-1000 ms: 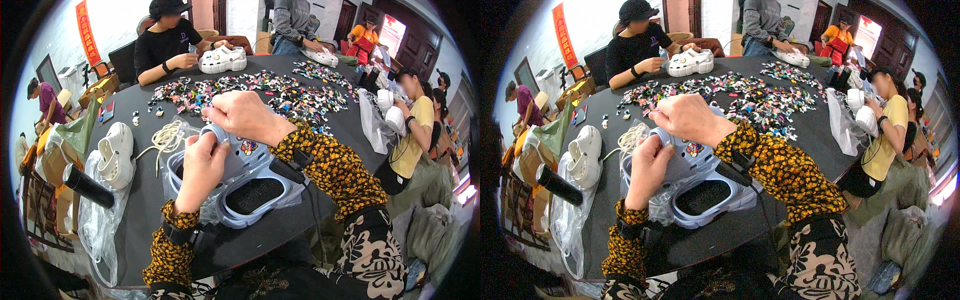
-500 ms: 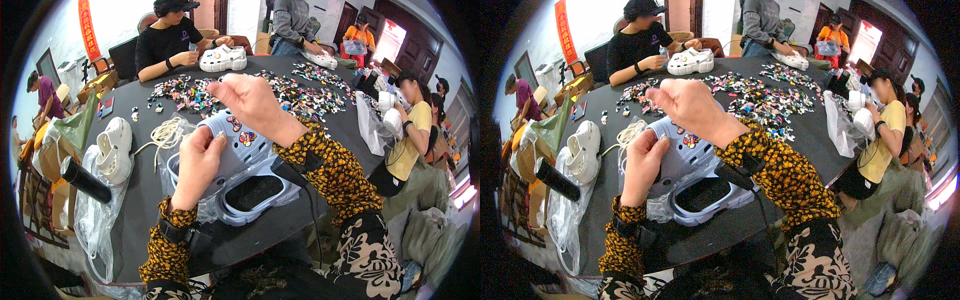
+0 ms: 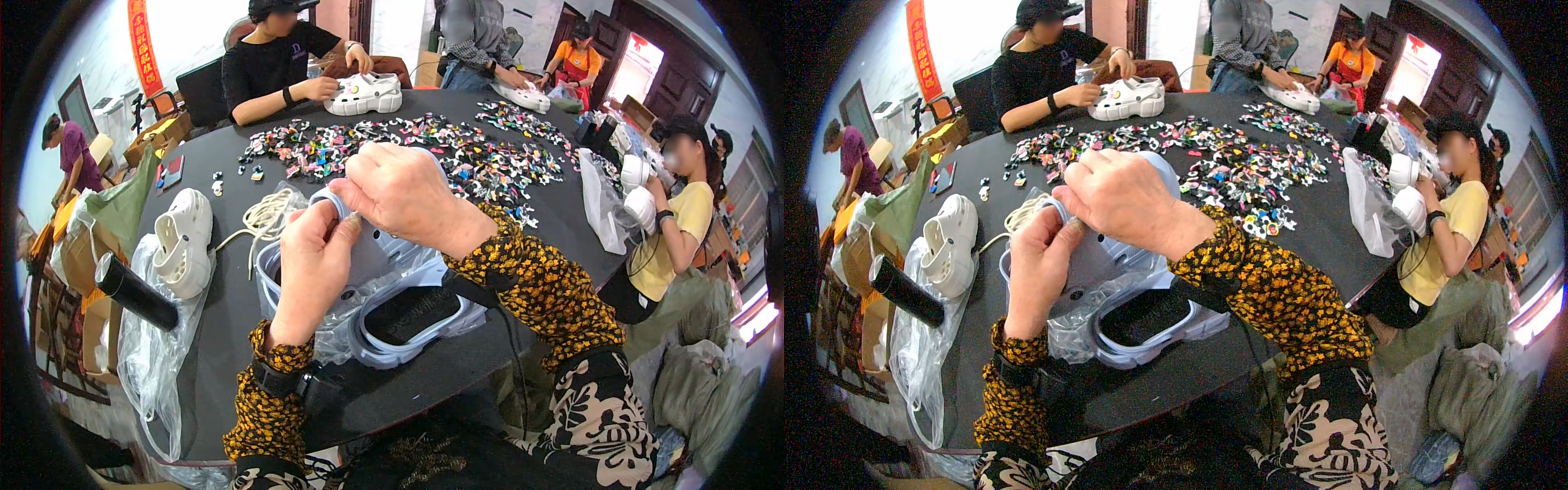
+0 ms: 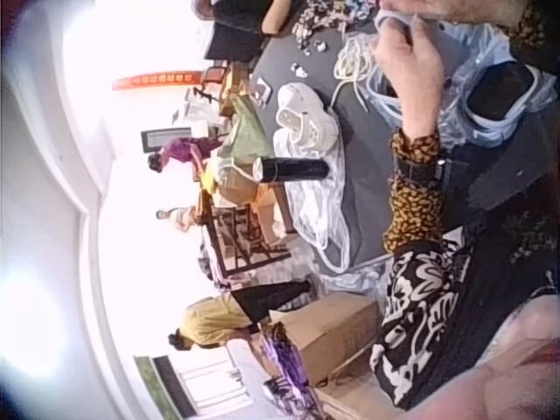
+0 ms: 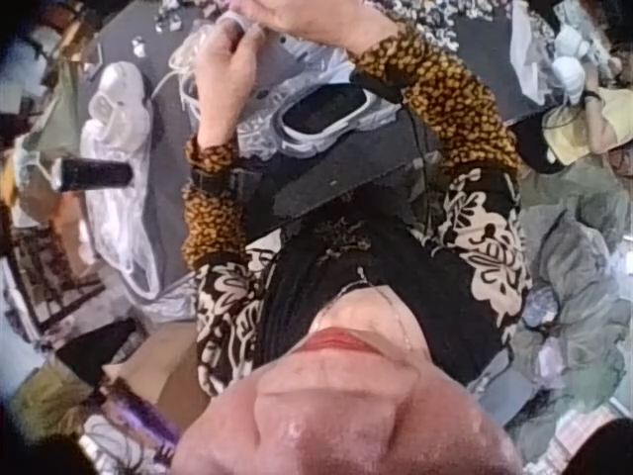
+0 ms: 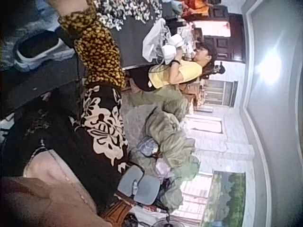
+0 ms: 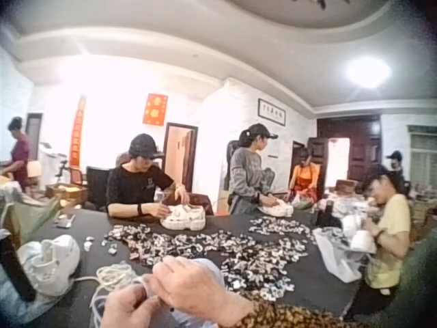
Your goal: Manually attaching decorative charms to the holes of foam clogs (crocs style shoes).
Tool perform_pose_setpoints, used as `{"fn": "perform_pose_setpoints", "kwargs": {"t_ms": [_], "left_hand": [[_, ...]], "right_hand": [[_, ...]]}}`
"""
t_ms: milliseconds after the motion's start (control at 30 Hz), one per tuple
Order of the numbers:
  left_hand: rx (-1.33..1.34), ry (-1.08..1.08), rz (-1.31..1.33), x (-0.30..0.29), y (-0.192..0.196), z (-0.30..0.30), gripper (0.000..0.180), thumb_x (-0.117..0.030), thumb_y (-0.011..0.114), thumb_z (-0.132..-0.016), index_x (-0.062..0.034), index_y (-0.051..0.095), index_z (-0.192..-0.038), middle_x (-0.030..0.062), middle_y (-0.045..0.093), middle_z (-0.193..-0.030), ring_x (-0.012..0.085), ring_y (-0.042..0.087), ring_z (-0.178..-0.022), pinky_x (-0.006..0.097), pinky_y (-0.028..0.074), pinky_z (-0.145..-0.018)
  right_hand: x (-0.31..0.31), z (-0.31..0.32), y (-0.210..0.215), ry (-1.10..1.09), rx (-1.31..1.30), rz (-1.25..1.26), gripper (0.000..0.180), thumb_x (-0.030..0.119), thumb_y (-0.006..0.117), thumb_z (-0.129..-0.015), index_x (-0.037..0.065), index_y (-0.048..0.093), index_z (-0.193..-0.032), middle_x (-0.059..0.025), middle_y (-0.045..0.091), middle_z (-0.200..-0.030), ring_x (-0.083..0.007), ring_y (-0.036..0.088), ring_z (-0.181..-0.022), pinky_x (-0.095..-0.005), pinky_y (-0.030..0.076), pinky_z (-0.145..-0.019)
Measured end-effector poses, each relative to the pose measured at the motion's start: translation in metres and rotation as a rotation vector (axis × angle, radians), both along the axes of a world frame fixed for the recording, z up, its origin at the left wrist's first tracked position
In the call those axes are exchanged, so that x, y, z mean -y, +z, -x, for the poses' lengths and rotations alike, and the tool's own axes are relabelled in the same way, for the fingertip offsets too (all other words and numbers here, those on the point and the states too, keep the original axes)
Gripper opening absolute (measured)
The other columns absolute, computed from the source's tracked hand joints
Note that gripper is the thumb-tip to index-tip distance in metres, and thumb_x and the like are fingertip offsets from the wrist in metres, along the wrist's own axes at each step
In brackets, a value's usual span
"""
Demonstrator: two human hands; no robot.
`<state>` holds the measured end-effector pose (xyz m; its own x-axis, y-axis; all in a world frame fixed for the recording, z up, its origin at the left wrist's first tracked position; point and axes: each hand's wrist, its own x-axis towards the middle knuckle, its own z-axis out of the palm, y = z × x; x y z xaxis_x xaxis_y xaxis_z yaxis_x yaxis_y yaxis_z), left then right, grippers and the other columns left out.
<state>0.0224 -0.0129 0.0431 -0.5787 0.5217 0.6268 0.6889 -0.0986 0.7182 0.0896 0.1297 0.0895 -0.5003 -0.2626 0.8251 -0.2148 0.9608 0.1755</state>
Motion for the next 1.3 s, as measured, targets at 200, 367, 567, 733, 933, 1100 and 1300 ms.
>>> {"fn": "perform_pose_setpoints", "kwargs": {"t_ms": [200, 367, 567, 733, 933, 1100, 1300], "left_hand": [[-0.088, 0.025, 0.006, 0.001, 0.002, -0.004, 0.016, -0.005, 0.067, -0.076, -0.0001, 0.053, -0.068, 0.0104, 0.052, -0.059, 0.0246, 0.047, -0.061, 0.037, 0.039, -0.059], [-0.068, 0.019, 0.017, 0.000, 0.001, -0.006, 0.016, -0.005, 0.067, -0.076, -0.0005, 0.053, -0.068, 0.0103, 0.052, -0.060, 0.0257, 0.046, -0.063, 0.038, 0.039, -0.063], [0.194, -0.118, -0.006, 0.004, 0.007, -0.009, 0.007, -0.004, 0.063, -0.081, 0.0033, 0.061, -0.080, 0.0073, 0.061, -0.069, 0.0127, 0.054, -0.064, 0.028, 0.043, -0.060], [0.375, -0.189, -0.037, 0.001, 0.008, -0.013, 0.011, -0.004, 0.062, -0.083, 0.0058, 0.063, -0.088, 0.0047, 0.061, -0.069, 0.0068, 0.054, -0.066, 0.024, 0.044, -0.059], [0.027, 0.002, 0.057, -0.004, -0.007, 0.001, 0.009, -0.006, 0.065, -0.080, 0.0024, 0.063, -0.084, 0.0081, 0.058, -0.064, 0.0174, 0.053, -0.061, 0.032, 0.043, -0.059], [-0.082, 0.053, 0.095, -0.002, -0.005, 0.001, 0.009, -0.008, 0.066, -0.078, 0.0001, 0.061, -0.079, 0.0095, 0.056, -0.062, 0.0252, 0.050, -0.067, 0.038, 0.041, -0.067], [-0.130, 0.050, 0.110, -0.005, -0.006, -0.004, 0.010, -0.008, 0.066, -0.078, -0.0013, 0.059, -0.077, 0.0086, 0.055, -0.062, 0.0263, 0.049, -0.070, 0.038, 0.040, -0.071]], "right_hand": [[-0.007, 0.000, -0.006, 0.004, -0.022, -0.061, 0.022, 0.023, 0.063, -0.083, 0.009, 0.057, -0.067, -0.0069, 0.058, -0.064, -0.0246, 0.061, -0.061, -0.0355, 0.050, -0.054], [-0.004, -0.005, -0.005, 0.011, -0.091, -0.107, 0.023, 0.022, 0.064, -0.081, 0.010, 0.053, -0.064, -0.0043, 0.054, -0.061, -0.0222, 0.059, -0.058, -0.0344, 0.048, -0.051], [-0.002, -0.009, -0.001, 0.062, -0.162, -0.249, 0.021, 0.020, 0.065, -0.079, 0.011, 0.053, -0.065, -0.0031, 0.051, -0.064, -0.0207, 0.056, -0.060, -0.0342, 0.047, -0.050], [-0.006, -0.010, 0.007, 0.026, -0.221, -0.072, 0.018, 0.019, 0.062, -0.083, 0.010, 0.054, -0.069, -0.0033, 0.050, -0.065, -0.0217, 0.055, -0.060, -0.0348, 0.046, -0.050], [-0.028, -0.016, 0.011, -0.103, 0.110, 0.622, 0.035, 0.036, 0.058, -0.091, 0.003, 0.058, -0.077, -0.0173, 0.058, -0.073, -0.0368, 0.060, -0.071, -0.0450, 0.047, -0.061], [-0.029, -0.015, -0.016, -0.152, 0.066, 0.210, 0.028, 0.032, 0.060, -0.088, 0.006, 0.057, -0.078, -0.0130, 0.056, -0.077, -0.0319, 0.061, -0.067, -0.0410, 0.049, -0.055], [-0.033, -0.018, -0.020, -0.125, 0.059, 0.072, 0.028, 0.031, 0.063, -0.086, 0.005, 0.055, -0.079, -0.0114, 0.055, -0.074, -0.0283, 0.062, -0.064, -0.0373, 0.050, -0.052]]}}
